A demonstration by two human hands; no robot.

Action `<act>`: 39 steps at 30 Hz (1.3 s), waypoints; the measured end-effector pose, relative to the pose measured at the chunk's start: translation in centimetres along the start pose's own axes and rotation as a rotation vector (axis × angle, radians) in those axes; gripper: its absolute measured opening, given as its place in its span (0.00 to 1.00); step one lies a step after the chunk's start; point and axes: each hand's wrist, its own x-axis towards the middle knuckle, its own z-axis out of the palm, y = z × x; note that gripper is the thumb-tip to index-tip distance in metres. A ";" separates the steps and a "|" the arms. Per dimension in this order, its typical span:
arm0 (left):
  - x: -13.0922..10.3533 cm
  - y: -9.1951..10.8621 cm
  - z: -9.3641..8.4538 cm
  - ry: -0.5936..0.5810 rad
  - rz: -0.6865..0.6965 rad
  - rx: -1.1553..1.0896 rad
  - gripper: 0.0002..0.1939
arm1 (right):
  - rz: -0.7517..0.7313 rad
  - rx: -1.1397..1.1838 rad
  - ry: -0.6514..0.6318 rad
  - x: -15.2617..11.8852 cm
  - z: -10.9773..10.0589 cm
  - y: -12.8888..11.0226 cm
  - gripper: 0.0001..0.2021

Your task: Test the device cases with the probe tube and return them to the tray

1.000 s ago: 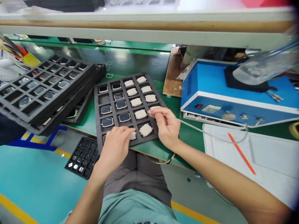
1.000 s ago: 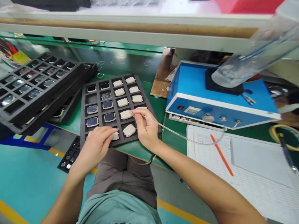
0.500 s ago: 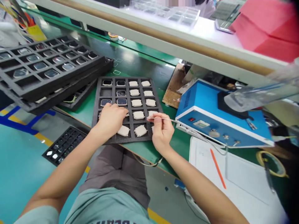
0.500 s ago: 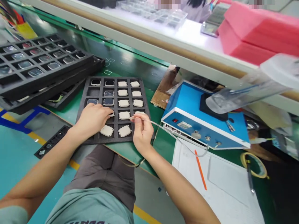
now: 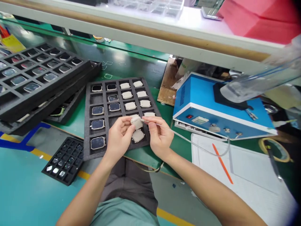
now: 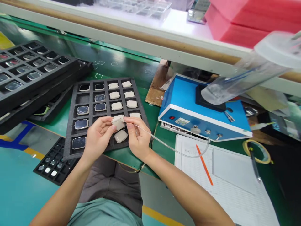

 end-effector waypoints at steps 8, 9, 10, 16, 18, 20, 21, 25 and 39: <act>-0.3 0.6 -0.6 0.071 0.004 -0.058 0.21 | 0.001 0.018 0.039 -0.1 0.1 -0.2 0.08; -0.3 0.7 -0.6 0.075 -0.005 -0.056 0.19 | -0.002 0.018 0.037 -0.2 0.1 -0.2 0.08; -0.3 0.8 -0.5 0.076 -0.014 -0.053 0.19 | -0.005 0.019 0.034 -0.2 0.1 -0.2 0.08; -0.5 0.9 -0.3 0.026 -0.020 -0.026 0.18 | -0.021 0.054 0.004 -0.3 0.0 -0.1 0.07; -0.6 0.9 -0.2 0.038 -0.011 -0.031 0.18 | -0.026 0.062 0.007 -0.2 0.0 -0.1 0.07; -0.6 0.8 -0.2 0.049 -0.004 -0.032 0.17 | -0.032 0.067 0.011 -0.1 0.1 -0.1 0.07; -0.6 0.8 -0.2 0.052 -0.001 -0.034 0.17 | -0.036 0.068 0.011 -0.1 0.1 -0.1 0.07; -0.6 0.8 -0.2 0.057 0.000 -0.041 0.16 | -0.043 0.059 0.005 0.0 0.1 -0.1 0.08; -0.7 0.7 -0.3 0.053 0.016 0.000 0.15 | -0.034 0.044 -0.001 0.0 0.0 -0.2 0.08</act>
